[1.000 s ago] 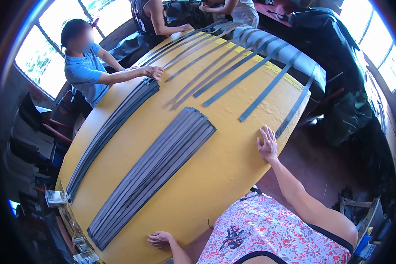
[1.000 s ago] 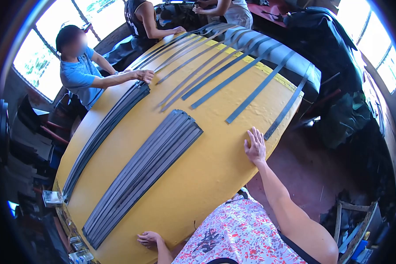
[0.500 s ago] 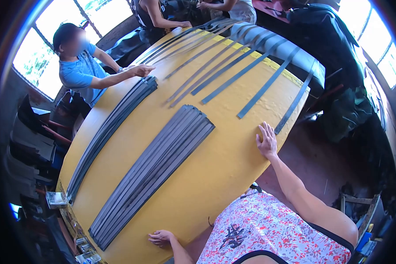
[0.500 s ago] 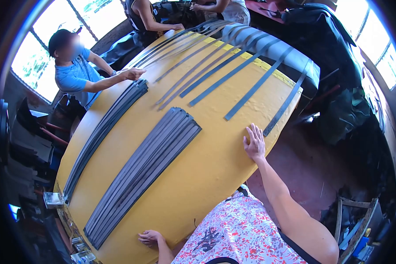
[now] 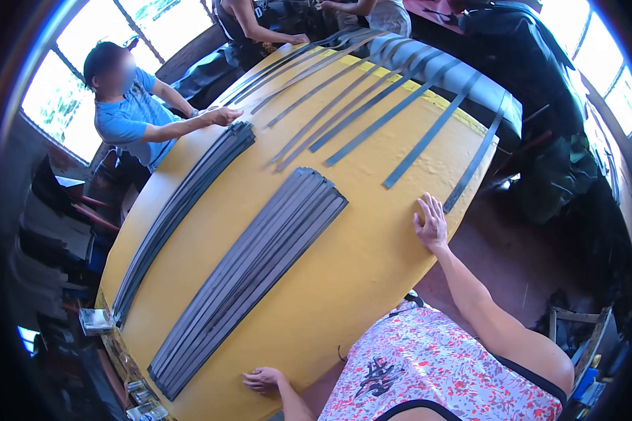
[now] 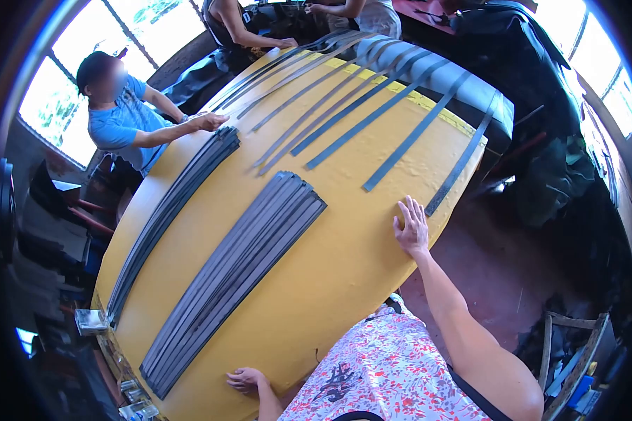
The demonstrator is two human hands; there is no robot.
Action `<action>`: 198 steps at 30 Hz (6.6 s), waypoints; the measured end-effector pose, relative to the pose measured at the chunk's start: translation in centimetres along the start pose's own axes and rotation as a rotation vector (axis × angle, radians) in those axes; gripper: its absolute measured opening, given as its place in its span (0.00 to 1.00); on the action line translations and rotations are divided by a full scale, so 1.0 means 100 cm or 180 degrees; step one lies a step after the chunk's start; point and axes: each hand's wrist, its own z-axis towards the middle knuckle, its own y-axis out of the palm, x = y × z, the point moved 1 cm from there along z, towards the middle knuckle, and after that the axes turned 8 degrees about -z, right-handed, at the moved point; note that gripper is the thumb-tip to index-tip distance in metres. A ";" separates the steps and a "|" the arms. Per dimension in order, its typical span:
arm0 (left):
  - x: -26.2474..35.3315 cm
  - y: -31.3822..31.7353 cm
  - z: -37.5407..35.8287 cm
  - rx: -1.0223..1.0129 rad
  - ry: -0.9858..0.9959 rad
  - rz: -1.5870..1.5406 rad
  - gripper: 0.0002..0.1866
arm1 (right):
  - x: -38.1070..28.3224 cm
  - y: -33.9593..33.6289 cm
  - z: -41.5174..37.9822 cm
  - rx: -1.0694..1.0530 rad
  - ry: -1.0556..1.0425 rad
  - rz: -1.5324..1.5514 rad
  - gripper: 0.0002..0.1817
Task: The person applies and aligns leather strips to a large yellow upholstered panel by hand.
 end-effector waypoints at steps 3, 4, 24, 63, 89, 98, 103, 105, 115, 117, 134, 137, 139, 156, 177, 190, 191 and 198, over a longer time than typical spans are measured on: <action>0.002 -0.002 0.000 0.0020 0.0022 -0.0081 0.20 | 0.001 0.000 -0.001 -0.0006 0.0022 0.0017 0.26; 0.003 -0.006 -0.001 0.0022 0.0031 -0.0082 0.20 | 0.001 0.000 -0.001 -0.0009 0.0026 0.0028 0.26; -0.006 0.012 0.002 -0.0065 -0.0084 -0.0071 0.21 | 0.002 0.002 -0.001 -0.0077 0.0027 0.0008 0.27; -0.003 0.005 0.002 -0.0165 -0.0086 -0.0006 0.21 | 0.003 0.005 -0.001 0.0008 -0.0013 0.0008 0.26; -0.007 0.013 0.006 0.0286 0.0203 -0.0518 0.18 | 0.005 0.008 0.000 0.0115 -0.0025 0.0014 0.26; 0.080 -0.076 -0.017 -0.0271 0.1249 -0.1515 0.13 | 0.011 0.019 -0.005 0.0462 -0.0120 0.0439 0.23; 0.279 -0.172 -0.146 -0.2135 0.3410 -0.3997 0.09 | 0.009 0.012 -0.004 0.0478 -0.0084 0.0537 0.21; 0.350 -0.219 -0.203 -0.2823 0.4209 -0.4408 0.07 | 0.008 0.011 -0.002 0.0420 -0.0059 0.0571 0.21; 0.532 -0.244 -0.322 -0.2203 0.5092 -0.3784 0.21 | 0.005 0.009 -0.003 0.0402 -0.0067 0.0522 0.20; 0.536 -0.239 -0.323 -0.2853 0.4978 -0.2976 0.17 | 0.006 0.007 -0.003 0.0411 -0.0046 0.0501 0.20; 0.331 -0.178 -0.191 -0.5545 0.2999 -0.3234 0.08 | 0.005 0.011 -0.003 0.0298 -0.0051 0.0498 0.19; 0.269 -0.161 -0.152 -0.5117 0.2729 -0.3022 0.08 | 0.006 0.012 -0.002 0.0268 -0.0080 0.0430 0.20; 0.234 -0.152 -0.127 -0.5019 0.2557 -0.2997 0.09 | 0.005 0.013 -0.003 0.0316 -0.0131 0.0290 0.22; 0.023 -0.101 0.067 -0.4128 0.2023 -0.1597 0.14 | 0.001 0.013 -0.004 0.0246 -0.0281 -0.0008 0.25; -0.079 -0.055 0.154 -0.2689 0.1764 -0.1418 0.16 | 0.002 0.016 -0.004 0.0197 -0.0327 0.0007 0.27; -0.089 -0.044 0.186 -0.2406 0.1741 -0.1207 0.15 | 0.006 0.019 -0.002 0.0193 -0.0358 -0.0020 0.27; -0.089 -0.042 0.186 -0.2406 0.1732 -0.1208 0.15 | 0.006 0.019 -0.002 0.0193 -0.0367 -0.0018 0.27; -0.040 -0.063 0.135 -0.2058 0.1929 -0.0564 0.20 | 0.010 0.019 -0.002 0.0278 -0.0318 0.0060 0.23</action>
